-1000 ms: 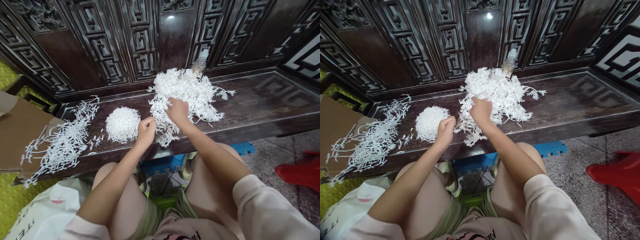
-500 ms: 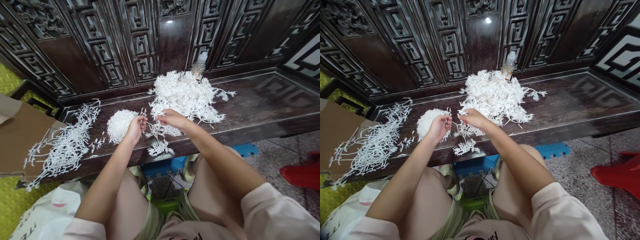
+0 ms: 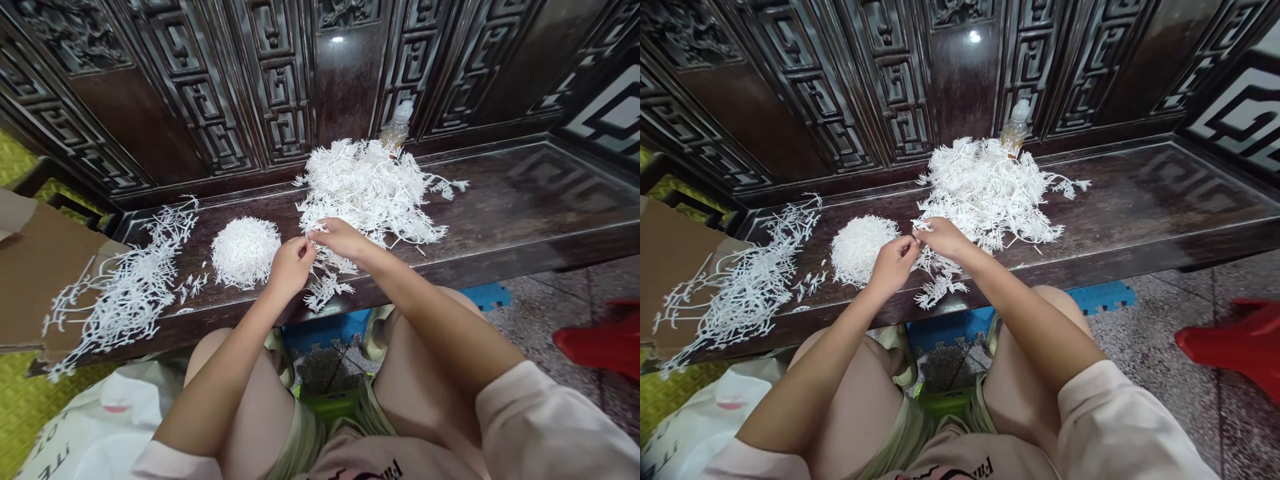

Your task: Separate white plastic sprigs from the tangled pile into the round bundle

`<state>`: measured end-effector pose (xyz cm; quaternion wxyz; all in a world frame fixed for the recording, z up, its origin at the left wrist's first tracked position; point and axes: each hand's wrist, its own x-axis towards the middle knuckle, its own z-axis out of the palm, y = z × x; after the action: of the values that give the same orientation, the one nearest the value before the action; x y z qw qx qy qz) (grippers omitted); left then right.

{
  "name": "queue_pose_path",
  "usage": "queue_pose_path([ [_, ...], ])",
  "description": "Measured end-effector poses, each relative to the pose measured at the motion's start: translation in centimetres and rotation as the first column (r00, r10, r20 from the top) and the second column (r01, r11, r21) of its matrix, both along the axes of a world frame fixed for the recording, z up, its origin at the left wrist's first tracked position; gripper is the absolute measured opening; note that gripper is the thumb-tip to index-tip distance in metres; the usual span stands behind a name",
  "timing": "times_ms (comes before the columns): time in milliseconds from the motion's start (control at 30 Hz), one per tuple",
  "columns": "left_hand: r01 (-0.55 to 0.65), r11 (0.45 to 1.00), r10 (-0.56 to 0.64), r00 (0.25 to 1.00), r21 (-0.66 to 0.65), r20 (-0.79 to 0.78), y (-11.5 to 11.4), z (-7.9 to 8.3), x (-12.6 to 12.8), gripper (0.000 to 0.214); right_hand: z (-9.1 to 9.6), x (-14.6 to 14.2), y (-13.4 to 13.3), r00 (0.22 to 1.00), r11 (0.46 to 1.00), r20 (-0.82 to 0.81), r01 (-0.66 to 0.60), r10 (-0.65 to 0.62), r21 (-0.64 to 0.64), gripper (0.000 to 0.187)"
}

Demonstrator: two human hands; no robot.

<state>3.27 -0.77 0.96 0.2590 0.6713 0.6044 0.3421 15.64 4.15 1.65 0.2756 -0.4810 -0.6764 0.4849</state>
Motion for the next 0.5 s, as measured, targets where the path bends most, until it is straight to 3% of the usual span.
queue_pose_path([
  [200, -0.085, 0.996, 0.085, 0.995, 0.005, 0.051, -1.1, 1.0, 0.9, 0.022, -0.5, -0.2, 1.2, 0.954, 0.955, 0.135, 0.244, -0.268, 0.168, 0.026],
  [333, -0.083, 0.996, 0.077, 0.98, 0.024, 0.183, -2.5, 2.4, 0.7, 0.02, -1.2, 2.4, 4.8, 0.825, 0.827, 0.123, 0.52, -0.551, 0.213, 0.041],
  [400, -0.135, 0.99, 0.141, 0.959, -0.04, 0.245, -1.7, 2.5, -0.9, 0.016, -1.8, 3.4, 6.1, 0.831, 0.837, 0.14, 0.51, -0.539, 0.195, 0.045],
  [500, -0.331, 0.938, 0.347, 0.89, -0.103, 0.296, 1.3, 1.1, -5.0, 0.013, -2.5, 3.1, 6.2, 0.912, 0.926, 0.159, 0.367, -0.378, 0.093, 0.047],
])
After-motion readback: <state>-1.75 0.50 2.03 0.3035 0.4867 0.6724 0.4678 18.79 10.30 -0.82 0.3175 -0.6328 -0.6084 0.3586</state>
